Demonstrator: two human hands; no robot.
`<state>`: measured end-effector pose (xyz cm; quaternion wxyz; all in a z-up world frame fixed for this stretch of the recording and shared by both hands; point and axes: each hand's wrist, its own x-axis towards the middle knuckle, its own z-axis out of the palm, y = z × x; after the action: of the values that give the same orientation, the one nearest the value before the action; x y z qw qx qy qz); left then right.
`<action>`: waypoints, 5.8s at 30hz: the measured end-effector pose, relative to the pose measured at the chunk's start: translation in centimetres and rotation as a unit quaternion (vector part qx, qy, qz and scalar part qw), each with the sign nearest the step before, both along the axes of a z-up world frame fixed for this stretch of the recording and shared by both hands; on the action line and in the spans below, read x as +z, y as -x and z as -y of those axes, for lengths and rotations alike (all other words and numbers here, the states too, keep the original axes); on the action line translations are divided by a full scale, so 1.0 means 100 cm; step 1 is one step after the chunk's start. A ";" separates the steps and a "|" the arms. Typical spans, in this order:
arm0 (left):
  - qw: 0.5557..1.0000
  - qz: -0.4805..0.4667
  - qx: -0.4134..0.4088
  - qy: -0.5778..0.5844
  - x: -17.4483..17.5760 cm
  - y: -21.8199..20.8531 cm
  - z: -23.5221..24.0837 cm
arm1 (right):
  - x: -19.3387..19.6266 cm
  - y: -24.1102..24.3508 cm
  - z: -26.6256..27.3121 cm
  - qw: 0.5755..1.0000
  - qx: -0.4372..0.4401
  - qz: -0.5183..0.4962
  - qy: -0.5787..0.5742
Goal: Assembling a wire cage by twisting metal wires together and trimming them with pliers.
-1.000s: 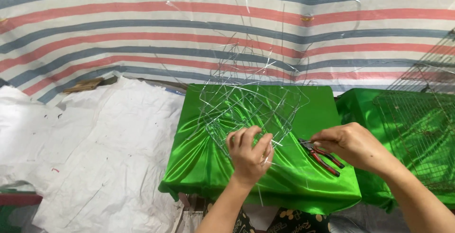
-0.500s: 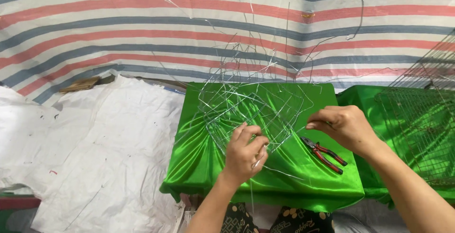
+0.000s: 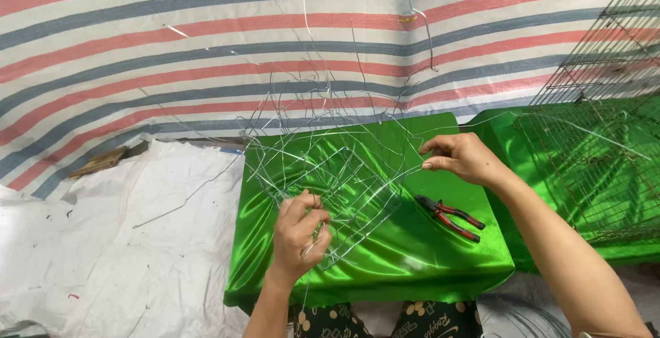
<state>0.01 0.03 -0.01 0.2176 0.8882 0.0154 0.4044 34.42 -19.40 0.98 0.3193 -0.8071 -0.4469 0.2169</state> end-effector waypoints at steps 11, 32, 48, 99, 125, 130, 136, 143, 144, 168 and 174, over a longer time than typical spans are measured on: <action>1.000 0.002 -0.003 0.012 0.013 0.015 -0.010 | 0.046 0.011 -0.016 0.993 0.094 -0.056 0.042; 0.992 0.010 -0.006 0.128 -0.002 0.027 -0.076 | 0.041 -0.019 -0.062 0.942 0.278 -0.155 0.103; 0.985 -0.038 0.020 0.168 -0.010 0.047 -0.120 | 0.052 0.032 -0.064 0.965 0.255 0.049 0.032; 0.941 0.003 0.337 -0.040 -0.028 0.087 -0.031 | 0.044 0.073 -0.037 0.967 0.229 0.088 0.071; 0.917 0.239 0.316 0.053 -0.092 0.019 -0.051 | 0.039 0.071 -0.028 0.961 0.228 0.103 0.118; 0.923 0.246 0.283 0.084 -0.073 0.021 -0.043 | 0.048 0.069 -0.025 0.961 0.222 0.089 0.140; 0.925 0.244 0.269 0.111 -0.066 0.021 -0.043 | 0.044 0.065 -0.022 0.963 0.206 0.078 0.158; 0.917 0.243 0.243 0.200 -0.063 0.024 -0.043 | 0.041 0.067 -0.022 0.964 0.210 0.081 0.144; 0.921 0.225 0.251 0.197 -0.062 0.025 -0.042 | 0.042 0.068 -0.023 0.963 0.212 0.092 0.142; 0.990 -0.125 -0.026 0.058 -0.019 0.063 -0.093 | 0.051 0.067 -0.023 0.959 0.222 0.101 0.146; 0.984 -0.158 -0.070 0.033 0.007 0.057 -0.097 | 0.044 0.061 -0.021 0.959 0.220 0.082 0.157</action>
<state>-5.72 9.75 0.66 0.2697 0.9319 0.0008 0.2425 28.32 -17.30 5.42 0.0953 -0.7438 -0.5983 0.2823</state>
